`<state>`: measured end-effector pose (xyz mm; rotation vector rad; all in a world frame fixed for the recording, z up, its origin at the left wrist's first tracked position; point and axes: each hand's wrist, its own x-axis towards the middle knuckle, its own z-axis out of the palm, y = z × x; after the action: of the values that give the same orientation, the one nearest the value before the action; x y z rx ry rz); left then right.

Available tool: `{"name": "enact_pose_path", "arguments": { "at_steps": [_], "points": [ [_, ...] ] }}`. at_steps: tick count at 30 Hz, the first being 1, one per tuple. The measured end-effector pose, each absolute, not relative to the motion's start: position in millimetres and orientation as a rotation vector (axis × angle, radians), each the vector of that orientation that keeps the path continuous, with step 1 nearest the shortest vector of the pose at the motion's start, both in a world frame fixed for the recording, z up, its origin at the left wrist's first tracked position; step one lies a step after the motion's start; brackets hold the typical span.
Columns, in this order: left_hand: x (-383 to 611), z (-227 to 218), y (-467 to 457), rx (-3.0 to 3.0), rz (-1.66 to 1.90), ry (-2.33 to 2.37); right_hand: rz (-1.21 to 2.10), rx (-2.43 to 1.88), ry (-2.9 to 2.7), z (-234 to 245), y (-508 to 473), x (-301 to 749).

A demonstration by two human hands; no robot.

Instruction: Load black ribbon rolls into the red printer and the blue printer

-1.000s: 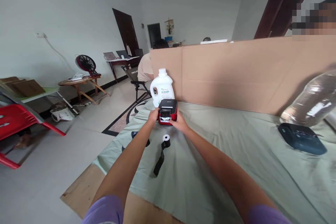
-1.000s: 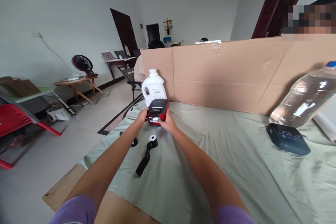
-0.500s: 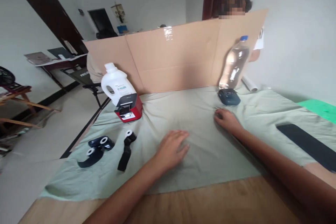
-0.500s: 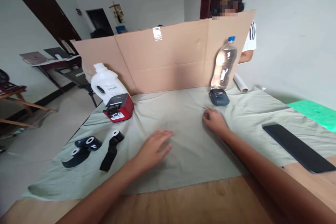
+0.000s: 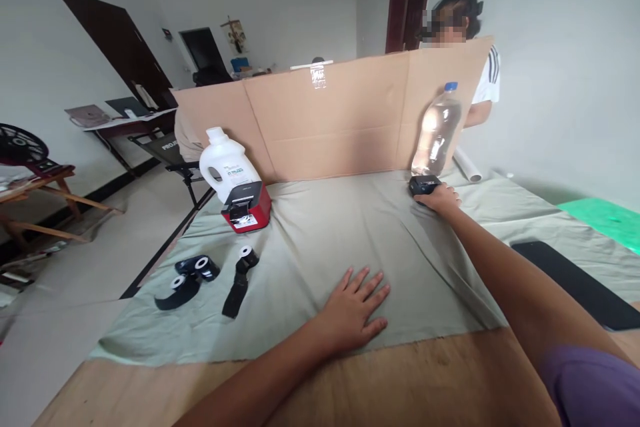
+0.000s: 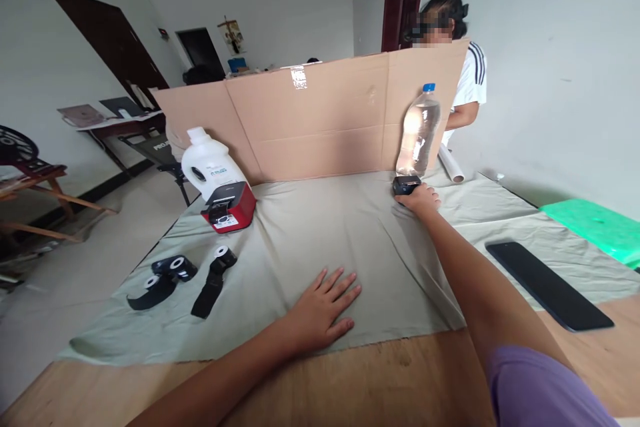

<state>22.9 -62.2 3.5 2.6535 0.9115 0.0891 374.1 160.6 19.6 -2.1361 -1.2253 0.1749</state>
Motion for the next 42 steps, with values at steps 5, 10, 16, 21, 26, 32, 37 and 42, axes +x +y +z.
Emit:
{"name": "enact_pose_path", "arguments": {
  "at_steps": [5, 10, 16, 21, 26, 32, 37, 42],
  "points": [
    [23, 5, -71, 2.645, 0.128, 0.830, 0.053, -2.202, -1.284, 23, 131, 323],
    [24, 3, -79, 2.648, 0.162, 0.802, -0.002, -1.993, -1.564, 27, 80, 229],
    [25, -4, -77, 2.715, 0.205, 0.811, 0.068, -1.964, -1.589, 27, 44, 145],
    [25, -4, -76, 2.753, 0.226, 0.802, 0.071, -1.981, -1.590, 6, 35, 134],
    [23, -4, -76, 2.732, 0.232, 0.781, 0.107, -1.947, -1.645, -4, 33, 147],
    [22, 4, -70, 2.679, 0.375, 0.732, 0.102, -1.920, -1.673, -8, 28, 153],
    [14, 8, -59, 2.317, 0.773, 1.010, 0.009, -1.922, -1.723, -10, 23, 149],
    [3, 11, -24, 1.814, 1.133, 1.272, -0.036, -1.940, -1.737, -9, 21, 145]
  ]
}}
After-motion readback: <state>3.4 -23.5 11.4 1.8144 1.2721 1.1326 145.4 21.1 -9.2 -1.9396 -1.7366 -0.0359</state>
